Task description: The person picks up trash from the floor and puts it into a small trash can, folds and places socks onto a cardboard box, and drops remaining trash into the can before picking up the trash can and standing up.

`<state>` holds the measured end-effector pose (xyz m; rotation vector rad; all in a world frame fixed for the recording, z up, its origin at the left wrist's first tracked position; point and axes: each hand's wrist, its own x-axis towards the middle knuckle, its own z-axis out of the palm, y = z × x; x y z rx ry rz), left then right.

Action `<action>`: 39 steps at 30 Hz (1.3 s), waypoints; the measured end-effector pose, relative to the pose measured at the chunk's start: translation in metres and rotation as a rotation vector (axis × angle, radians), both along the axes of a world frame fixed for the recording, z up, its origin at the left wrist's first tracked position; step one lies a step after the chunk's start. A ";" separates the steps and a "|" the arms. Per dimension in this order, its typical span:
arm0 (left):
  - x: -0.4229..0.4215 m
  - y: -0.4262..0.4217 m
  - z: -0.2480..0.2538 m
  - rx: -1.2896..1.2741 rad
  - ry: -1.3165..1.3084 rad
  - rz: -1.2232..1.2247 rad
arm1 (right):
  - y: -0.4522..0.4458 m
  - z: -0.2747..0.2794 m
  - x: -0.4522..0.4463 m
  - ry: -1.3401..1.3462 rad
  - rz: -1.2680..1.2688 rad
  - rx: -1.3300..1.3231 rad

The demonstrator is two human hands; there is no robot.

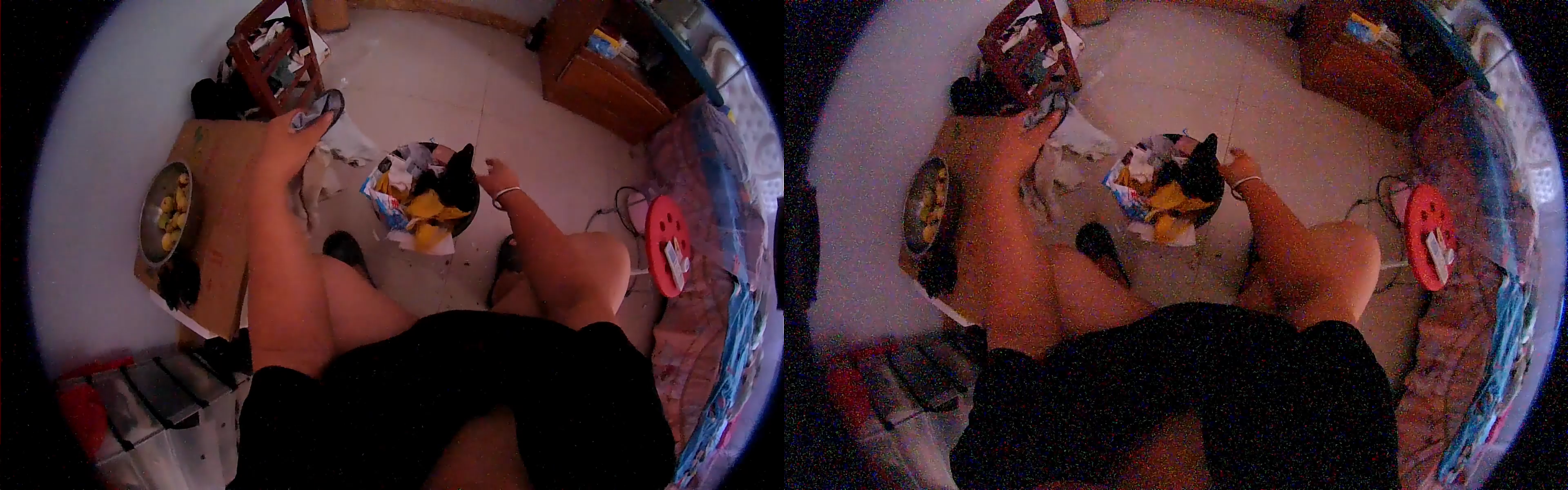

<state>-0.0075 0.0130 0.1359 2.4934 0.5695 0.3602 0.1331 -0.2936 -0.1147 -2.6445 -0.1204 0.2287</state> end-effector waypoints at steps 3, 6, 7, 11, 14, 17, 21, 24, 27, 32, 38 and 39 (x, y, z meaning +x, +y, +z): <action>-0.001 0.004 0.004 -0.080 0.037 -0.069 | -0.023 -0.080 0.011 0.202 0.408 -0.156; -0.004 0.005 0.006 -0.057 0.041 -0.055 | -0.007 -0.004 -0.031 0.162 0.859 -0.566; -0.005 0.007 0.005 -0.056 0.043 -0.054 | -0.035 -0.153 0.011 0.483 0.430 0.141; -0.005 0.014 -0.004 -0.034 0.005 -0.078 | -0.025 -0.085 -0.020 0.268 0.865 -0.093; -0.006 0.015 -0.002 -0.043 -0.001 -0.085 | -0.028 -0.166 0.001 0.582 0.439 0.266; -0.004 0.020 -0.005 0.006 0.022 -0.085 | -0.029 -0.185 0.006 0.586 0.437 0.252; -0.002 0.017 0.004 0.288 0.149 -0.054 | -0.011 -0.089 -0.017 0.464 0.641 -0.199; 0.007 0.021 0.006 0.347 0.269 -0.051 | 0.000 -0.039 -0.022 0.427 0.599 -0.313; 0.025 0.055 -0.025 0.318 0.111 0.007 | -0.008 -0.002 -0.020 0.337 0.615 -0.341; 0.052 0.058 -0.018 0.233 0.016 0.106 | -0.053 -0.048 0.045 0.324 0.499 0.216; 0.029 0.068 -0.027 0.256 0.038 0.077 | -0.068 0.000 0.047 0.255 0.567 0.383; 0.020 0.068 -0.031 0.251 0.070 0.030 | -0.072 -0.002 0.046 0.233 0.551 0.314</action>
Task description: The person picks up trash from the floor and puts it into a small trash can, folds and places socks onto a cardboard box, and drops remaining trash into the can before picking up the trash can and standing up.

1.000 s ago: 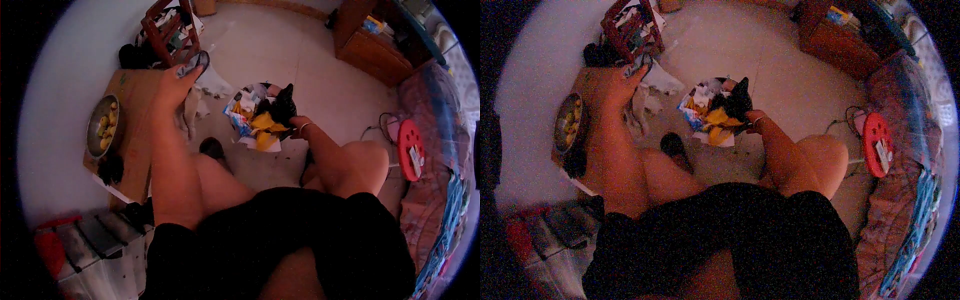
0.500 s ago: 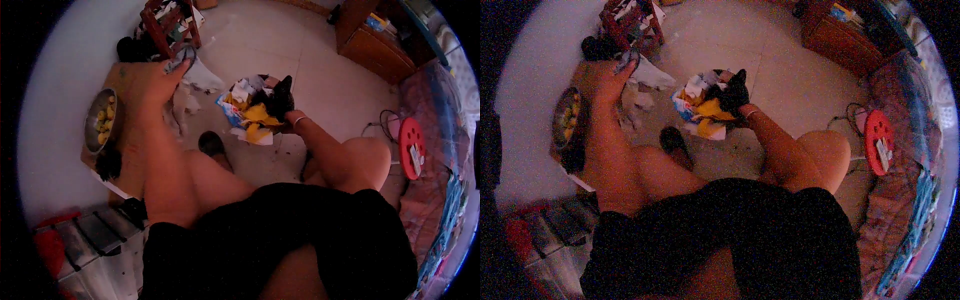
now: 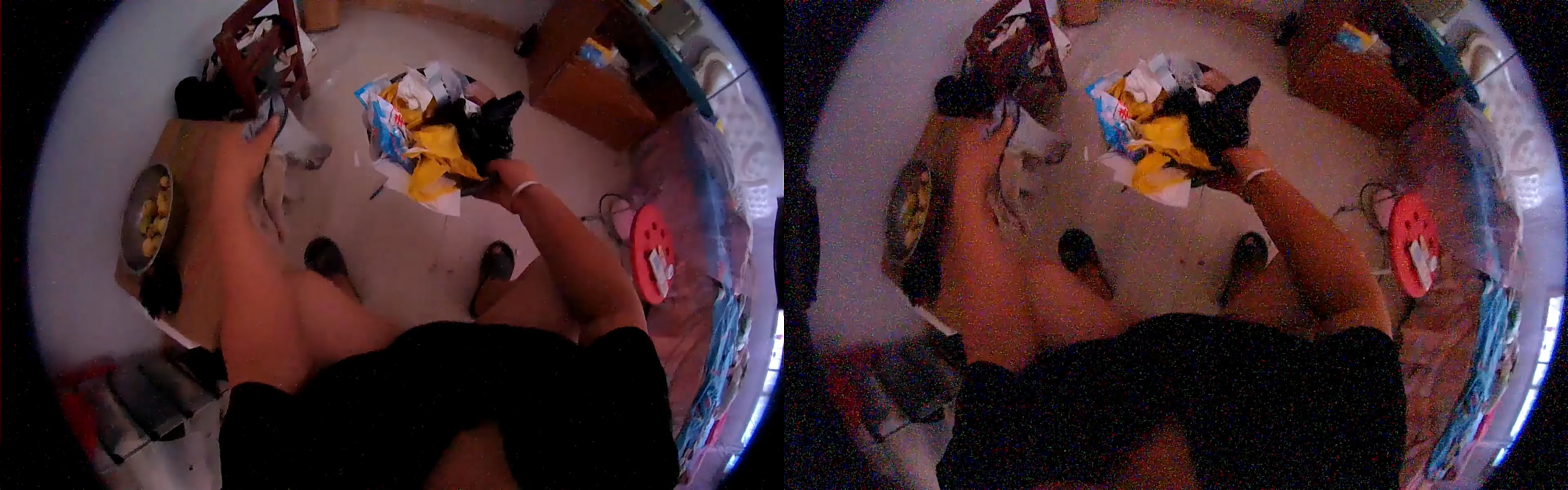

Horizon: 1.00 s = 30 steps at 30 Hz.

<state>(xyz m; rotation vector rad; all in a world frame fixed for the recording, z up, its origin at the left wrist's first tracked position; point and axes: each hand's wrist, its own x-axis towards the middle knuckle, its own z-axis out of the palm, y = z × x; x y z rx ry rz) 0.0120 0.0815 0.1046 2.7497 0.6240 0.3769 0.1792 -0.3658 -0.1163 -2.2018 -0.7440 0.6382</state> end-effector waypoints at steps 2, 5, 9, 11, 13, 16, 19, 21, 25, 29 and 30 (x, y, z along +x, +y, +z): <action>-0.016 -0.003 -0.012 0.062 -0.049 0.000 | -0.010 0.010 0.001 -0.074 -0.010 -0.087; -0.025 -0.026 0.004 0.015 0.021 0.009 | -0.015 0.024 -0.013 -0.021 -0.119 -0.057; -0.028 -0.037 -0.008 -0.198 -0.066 0.016 | -0.004 0.015 -0.028 0.077 -0.142 0.047; -0.019 -0.044 -0.009 -0.159 -0.053 -0.012 | -0.003 0.012 -0.020 0.009 -0.135 -0.006; -0.009 -0.042 -0.007 -0.093 0.062 -0.060 | -0.002 0.008 -0.015 0.004 -0.128 -0.071; -0.010 -0.031 -0.028 -0.047 0.289 -0.056 | 0.011 0.009 -0.005 0.190 -0.287 0.111; 0.002 -0.022 -0.060 -0.282 0.311 0.048 | 0.050 0.082 -0.008 0.804 -0.936 0.555; 0.008 -0.016 -0.075 -0.376 0.155 -0.030 | 0.036 0.086 0.007 0.186 -0.437 -0.049; 0.019 -0.004 -0.086 -0.320 0.083 -0.082 | 0.045 0.073 0.016 0.577 -0.829 0.374; 0.024 -0.008 -0.074 -0.512 0.109 -0.029 | 0.040 0.040 0.032 0.660 -1.026 0.349; 0.025 -0.011 -0.067 -0.520 0.124 -0.019 | 0.034 0.025 0.035 0.582 -0.925 0.240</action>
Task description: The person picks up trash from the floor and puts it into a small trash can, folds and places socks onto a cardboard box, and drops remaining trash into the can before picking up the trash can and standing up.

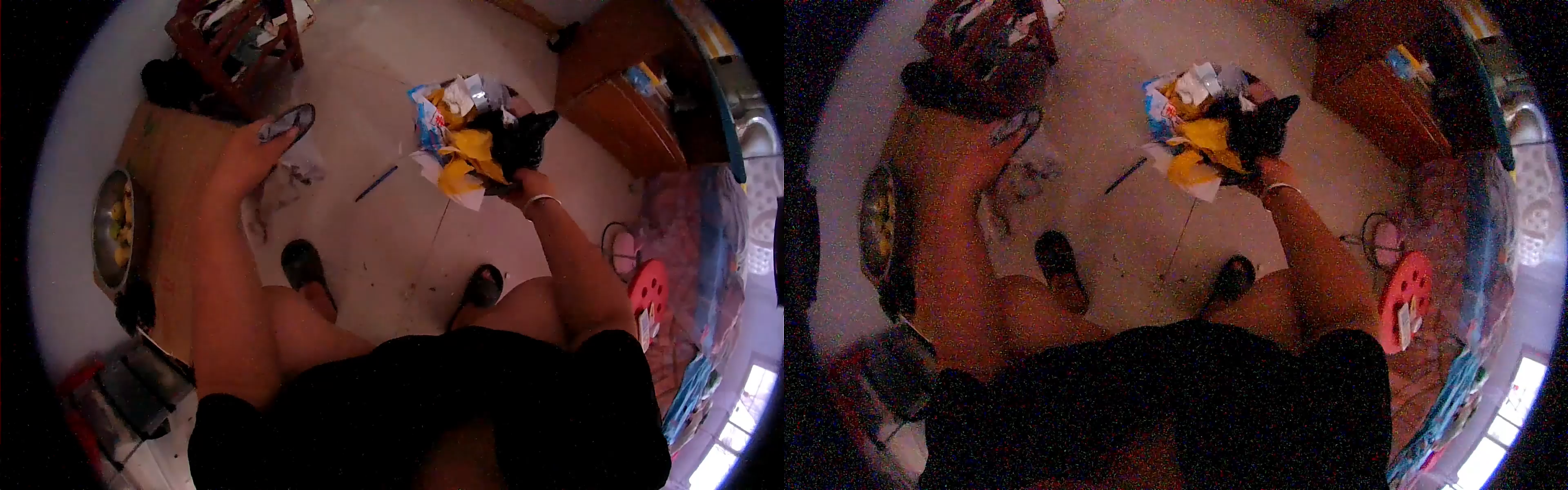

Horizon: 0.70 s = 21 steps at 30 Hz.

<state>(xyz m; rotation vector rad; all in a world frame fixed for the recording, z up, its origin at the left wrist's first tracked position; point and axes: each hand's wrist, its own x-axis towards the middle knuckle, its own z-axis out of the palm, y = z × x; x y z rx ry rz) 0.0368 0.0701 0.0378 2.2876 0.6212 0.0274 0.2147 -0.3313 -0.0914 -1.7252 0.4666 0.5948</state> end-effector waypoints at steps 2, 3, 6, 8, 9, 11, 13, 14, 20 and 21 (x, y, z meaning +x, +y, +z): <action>0.004 -0.004 0.010 -0.012 0.029 -0.004 | -0.031 -0.068 0.023 -0.129 0.392 -0.220; 0.006 -0.002 0.018 -0.020 0.055 -0.012 | -0.054 -0.113 0.041 -0.265 0.647 -0.367; 0.016 0.012 0.001 0.000 -0.105 0.016 | -0.021 -0.070 0.027 0.116 0.165 -0.069; 0.019 0.016 0.000 0.019 -0.080 0.012 | -0.023 -0.084 0.031 0.186 0.148 -0.070; 0.022 0.018 0.007 0.043 -0.048 0.007 | -0.056 -0.147 0.053 0.021 0.570 -0.276; 0.029 0.007 0.021 -0.019 -0.002 0.023 | -0.061 -0.158 0.056 0.048 0.594 -0.276; 0.035 -0.003 0.033 -0.079 0.046 0.033 | 0.005 -0.039 0.013 0.357 -0.197 0.028; 0.033 -0.008 0.034 -0.011 -0.004 0.006 | 0.004 -0.040 0.015 0.345 -0.192 0.031; 0.027 0.001 0.019 -0.030 -0.044 -0.059 | -0.003 -0.048 0.006 0.365 -0.071 -0.114; 0.027 0.003 0.020 -0.008 -0.064 -0.080 | -0.018 -0.065 0.011 0.242 0.185 -0.210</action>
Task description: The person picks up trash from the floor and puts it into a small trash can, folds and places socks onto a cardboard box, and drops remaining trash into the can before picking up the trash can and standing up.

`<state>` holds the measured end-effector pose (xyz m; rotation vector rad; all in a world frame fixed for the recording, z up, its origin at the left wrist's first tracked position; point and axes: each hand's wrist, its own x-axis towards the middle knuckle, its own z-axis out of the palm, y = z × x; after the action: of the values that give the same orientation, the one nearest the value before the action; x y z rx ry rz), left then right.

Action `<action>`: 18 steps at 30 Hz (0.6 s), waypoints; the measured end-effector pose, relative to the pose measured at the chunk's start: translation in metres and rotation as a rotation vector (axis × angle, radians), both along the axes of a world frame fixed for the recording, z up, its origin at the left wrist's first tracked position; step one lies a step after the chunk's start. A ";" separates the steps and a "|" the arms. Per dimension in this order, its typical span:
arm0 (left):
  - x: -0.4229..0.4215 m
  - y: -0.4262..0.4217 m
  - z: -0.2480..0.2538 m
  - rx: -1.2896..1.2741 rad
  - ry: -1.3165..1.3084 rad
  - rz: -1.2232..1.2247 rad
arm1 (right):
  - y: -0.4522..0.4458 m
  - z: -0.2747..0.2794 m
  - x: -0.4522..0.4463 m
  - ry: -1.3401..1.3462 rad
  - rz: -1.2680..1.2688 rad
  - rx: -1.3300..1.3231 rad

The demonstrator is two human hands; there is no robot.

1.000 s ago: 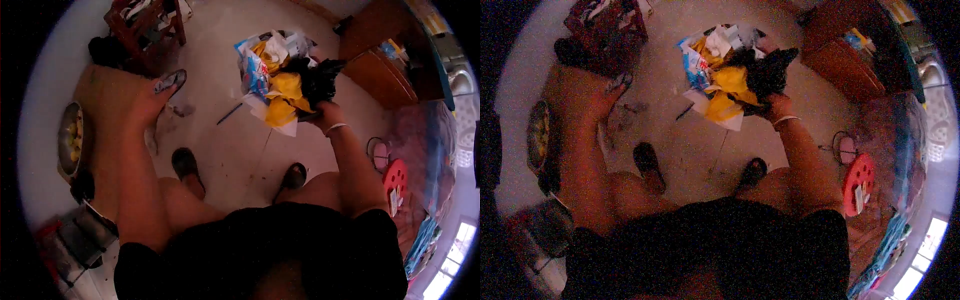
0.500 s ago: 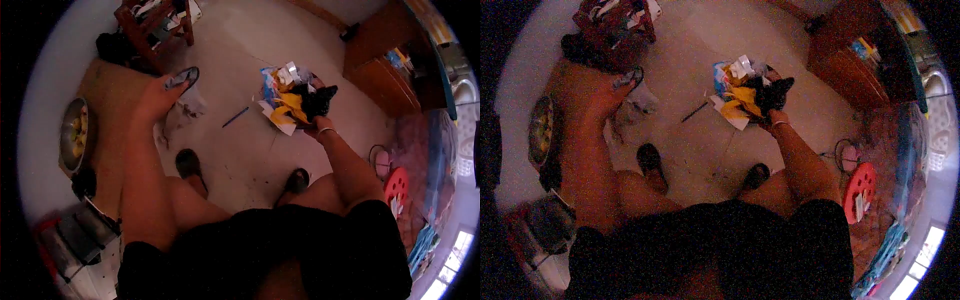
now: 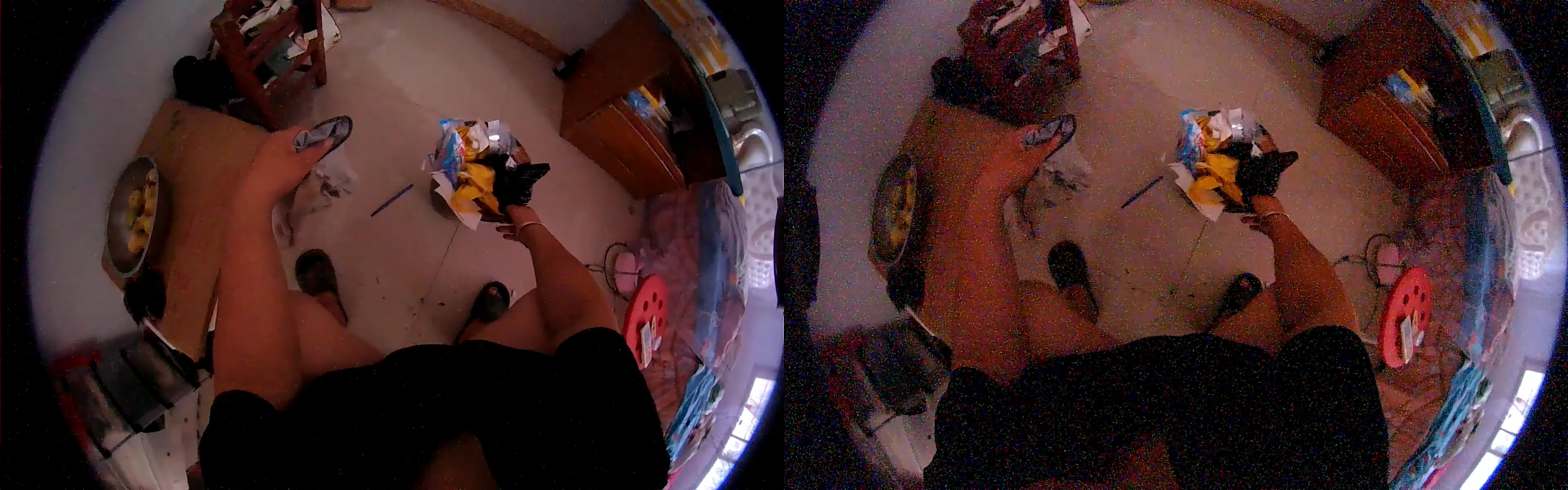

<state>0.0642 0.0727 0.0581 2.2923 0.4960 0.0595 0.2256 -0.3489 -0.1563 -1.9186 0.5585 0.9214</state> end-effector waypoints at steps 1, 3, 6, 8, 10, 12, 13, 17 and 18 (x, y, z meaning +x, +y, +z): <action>0.000 0.003 -0.001 0.001 -0.002 0.003 | -0.007 -0.009 0.003 -0.106 0.275 -0.052; -0.005 0.006 -0.009 -0.048 -0.038 0.026 | 0.012 0.031 -0.007 -0.009 0.149 -0.031; -0.006 0.005 -0.002 0.000 -0.053 0.033 | 0.012 0.054 -0.012 0.154 0.055 -0.001; -0.010 0.002 0.004 -0.007 -0.053 0.041 | 0.005 0.058 -0.018 0.203 0.094 0.001; -0.013 0.000 0.007 -0.015 -0.055 0.051 | 0.002 0.060 -0.026 0.258 0.553 -0.040; -0.014 -0.001 0.009 -0.089 -0.046 0.023 | 0.010 0.049 -0.030 0.311 0.654 -0.122; -0.014 -0.001 0.009 -0.089 -0.049 0.025 | 0.016 0.043 -0.034 0.314 0.877 -0.247; -0.015 -0.018 0.025 -0.042 0.024 0.025 | 0.037 -0.003 -0.052 0.013 1.495 -0.457; -0.016 -0.020 0.029 -0.009 0.072 0.043 | 0.041 -0.009 -0.057 -0.173 1.640 -0.419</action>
<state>0.0483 0.0526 0.0868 2.2817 0.5820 -0.0032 0.1684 -0.3077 -0.1651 -2.6466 -1.2727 1.5872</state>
